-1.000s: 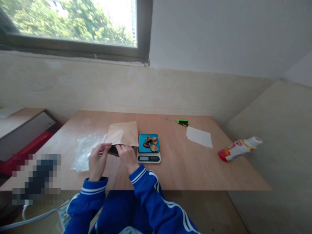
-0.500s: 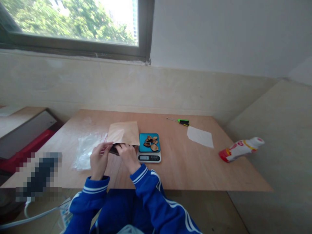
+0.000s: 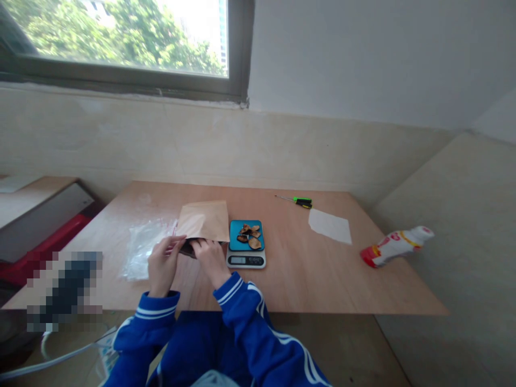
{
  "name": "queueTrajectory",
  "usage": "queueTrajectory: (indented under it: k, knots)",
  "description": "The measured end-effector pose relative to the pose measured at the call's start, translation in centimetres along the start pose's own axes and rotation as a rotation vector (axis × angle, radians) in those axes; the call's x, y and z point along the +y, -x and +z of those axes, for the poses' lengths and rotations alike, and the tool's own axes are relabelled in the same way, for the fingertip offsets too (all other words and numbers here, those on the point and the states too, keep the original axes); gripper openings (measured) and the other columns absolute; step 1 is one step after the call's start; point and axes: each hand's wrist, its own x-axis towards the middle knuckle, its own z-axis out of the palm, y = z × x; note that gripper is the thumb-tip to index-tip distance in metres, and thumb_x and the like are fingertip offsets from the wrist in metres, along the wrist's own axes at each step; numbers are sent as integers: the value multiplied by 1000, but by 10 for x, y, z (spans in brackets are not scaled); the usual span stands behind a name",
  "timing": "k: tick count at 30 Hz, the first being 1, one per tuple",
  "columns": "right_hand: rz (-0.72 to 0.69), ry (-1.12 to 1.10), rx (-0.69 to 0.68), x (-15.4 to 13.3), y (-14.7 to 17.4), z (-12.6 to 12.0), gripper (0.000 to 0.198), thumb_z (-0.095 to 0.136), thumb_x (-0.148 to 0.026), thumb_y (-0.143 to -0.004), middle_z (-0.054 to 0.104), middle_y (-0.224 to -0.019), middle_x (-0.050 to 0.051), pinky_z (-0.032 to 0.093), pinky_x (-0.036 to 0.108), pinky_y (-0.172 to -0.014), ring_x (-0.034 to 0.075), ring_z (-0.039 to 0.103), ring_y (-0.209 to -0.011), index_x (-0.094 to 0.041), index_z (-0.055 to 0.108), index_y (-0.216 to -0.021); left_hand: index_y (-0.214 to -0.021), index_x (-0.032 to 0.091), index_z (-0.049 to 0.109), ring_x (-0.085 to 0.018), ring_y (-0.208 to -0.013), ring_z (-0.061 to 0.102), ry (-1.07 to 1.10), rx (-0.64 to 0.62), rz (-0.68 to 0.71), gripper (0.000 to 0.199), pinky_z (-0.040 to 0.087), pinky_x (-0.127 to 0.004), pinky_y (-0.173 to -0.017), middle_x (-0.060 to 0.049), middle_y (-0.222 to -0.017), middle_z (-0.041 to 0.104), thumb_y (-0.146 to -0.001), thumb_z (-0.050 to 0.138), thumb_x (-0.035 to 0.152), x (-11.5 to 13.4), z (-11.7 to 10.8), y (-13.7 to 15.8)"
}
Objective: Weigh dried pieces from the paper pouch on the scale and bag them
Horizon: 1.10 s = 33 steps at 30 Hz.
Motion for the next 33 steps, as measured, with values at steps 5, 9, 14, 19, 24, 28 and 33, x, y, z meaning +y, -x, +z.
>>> queueTrajectory:
  k: [5,9,14,19,24,28,33]
  knots:
    - [5,58,-32,1,-1,1,24,54,-13,-90,65,-112,10,52,35,-83,23,60,-100,-16,63,-112,-93,27,68,-20,-82,59,-16,-5,-4,22,48,-31,-71,-2,-86,68,-86,53,41,-1,2,1]
    - [-69,27,5,6,3,2,22,55,-12,-89,66,-108,9,51,35,-84,23,59,-99,-17,66,-108,-93,28,68,-19,-82,58,-19,-1,14,21,47,-31,-71,-1,-87,68,-87,52,41,-1,1,-1]
    - [-148,-347,220,4,20,-15,23,50,-14,-93,68,-99,5,49,30,-87,16,60,-96,-19,69,-104,-92,27,68,-19,-81,58,-48,20,13,22,47,-30,-70,-1,-86,68,-87,51,40,-1,-4,-4]
    - [113,-731,529,16,39,-47,16,55,-24,-91,70,-92,4,52,30,-83,16,64,-90,-21,70,-95,-92,27,69,-19,-79,59,-71,67,-25,22,46,-30,-68,-1,-84,67,-86,52,41,-4,-9,-10]
    - [431,-609,707,64,46,-35,18,58,-31,-88,72,-90,6,52,34,-82,19,66,-86,-19,71,-92,-91,26,69,-19,-78,59,-104,100,-26,23,45,-30,-69,-1,-84,66,-85,51,40,-7,-10,-14]
    - [415,-303,525,91,41,-9,18,55,-23,-89,71,-85,6,49,32,-82,19,62,-86,-19,73,-87,-91,25,69,-19,-76,59,-112,94,-40,24,45,-31,-70,-2,-82,66,-85,52,41,-7,-11,-14]
    - [299,-17,305,91,34,5,18,53,-15,-91,71,-94,4,40,38,-91,22,53,-101,-21,70,-93,-91,25,69,-19,-76,58,-98,83,-48,25,45,-31,-71,-2,-82,66,-85,51,41,-7,-13,-13]
